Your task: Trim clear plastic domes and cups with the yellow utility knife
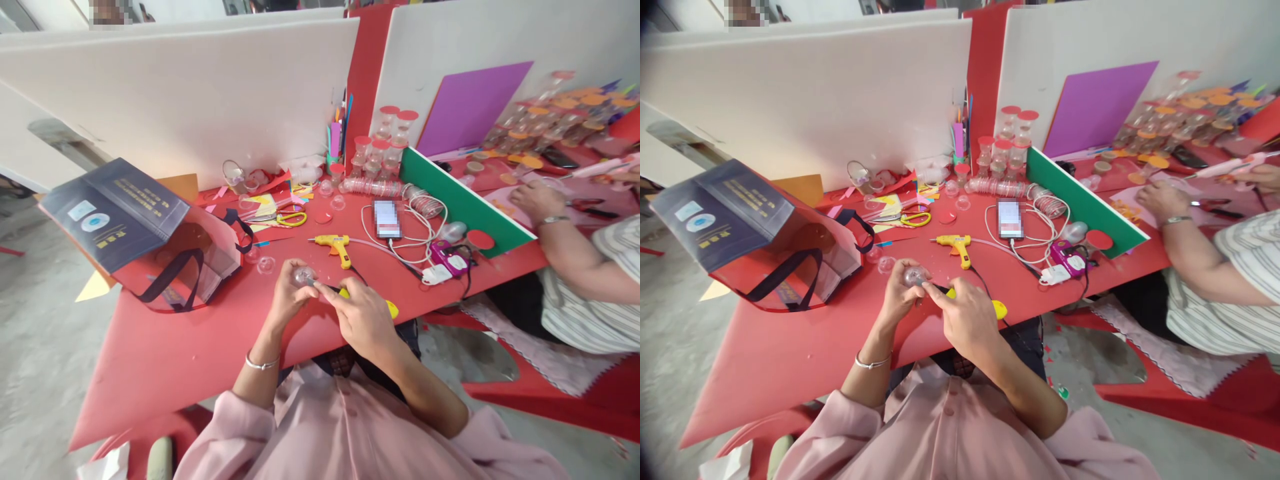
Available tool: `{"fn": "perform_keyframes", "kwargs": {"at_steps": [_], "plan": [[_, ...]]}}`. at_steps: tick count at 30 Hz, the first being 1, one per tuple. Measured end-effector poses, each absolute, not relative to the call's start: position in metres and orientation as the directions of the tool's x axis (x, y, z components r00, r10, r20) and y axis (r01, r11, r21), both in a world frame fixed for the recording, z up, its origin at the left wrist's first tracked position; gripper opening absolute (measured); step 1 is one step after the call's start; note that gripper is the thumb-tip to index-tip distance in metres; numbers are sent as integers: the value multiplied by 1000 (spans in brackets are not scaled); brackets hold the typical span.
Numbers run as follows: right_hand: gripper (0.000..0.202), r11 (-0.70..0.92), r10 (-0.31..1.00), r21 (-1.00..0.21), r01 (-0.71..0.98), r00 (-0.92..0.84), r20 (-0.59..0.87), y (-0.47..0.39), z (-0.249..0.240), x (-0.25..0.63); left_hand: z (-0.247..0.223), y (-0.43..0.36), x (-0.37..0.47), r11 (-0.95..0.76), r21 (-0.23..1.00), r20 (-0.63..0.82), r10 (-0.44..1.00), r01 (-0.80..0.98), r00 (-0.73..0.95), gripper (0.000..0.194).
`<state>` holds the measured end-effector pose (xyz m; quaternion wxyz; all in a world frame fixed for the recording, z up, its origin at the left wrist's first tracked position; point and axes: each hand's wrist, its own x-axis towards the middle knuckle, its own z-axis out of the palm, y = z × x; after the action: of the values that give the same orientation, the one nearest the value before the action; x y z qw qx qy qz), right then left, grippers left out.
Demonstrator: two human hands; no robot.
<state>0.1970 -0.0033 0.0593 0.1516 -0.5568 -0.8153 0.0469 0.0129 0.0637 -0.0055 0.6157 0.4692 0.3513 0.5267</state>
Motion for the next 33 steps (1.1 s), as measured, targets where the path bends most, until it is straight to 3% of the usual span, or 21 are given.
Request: {"fn": "perform_keyframes", "kwargs": {"at_steps": [12,33], "plan": [[57,387,914,-284,877,-324,246,-4,56,196,-10,63,13,-101,963,141,979,-249,147,74],[58,338,929,-253,906,-278,244,-9,60,188,-7,62,15,-129,963,157,982,-238,105,72]]}}
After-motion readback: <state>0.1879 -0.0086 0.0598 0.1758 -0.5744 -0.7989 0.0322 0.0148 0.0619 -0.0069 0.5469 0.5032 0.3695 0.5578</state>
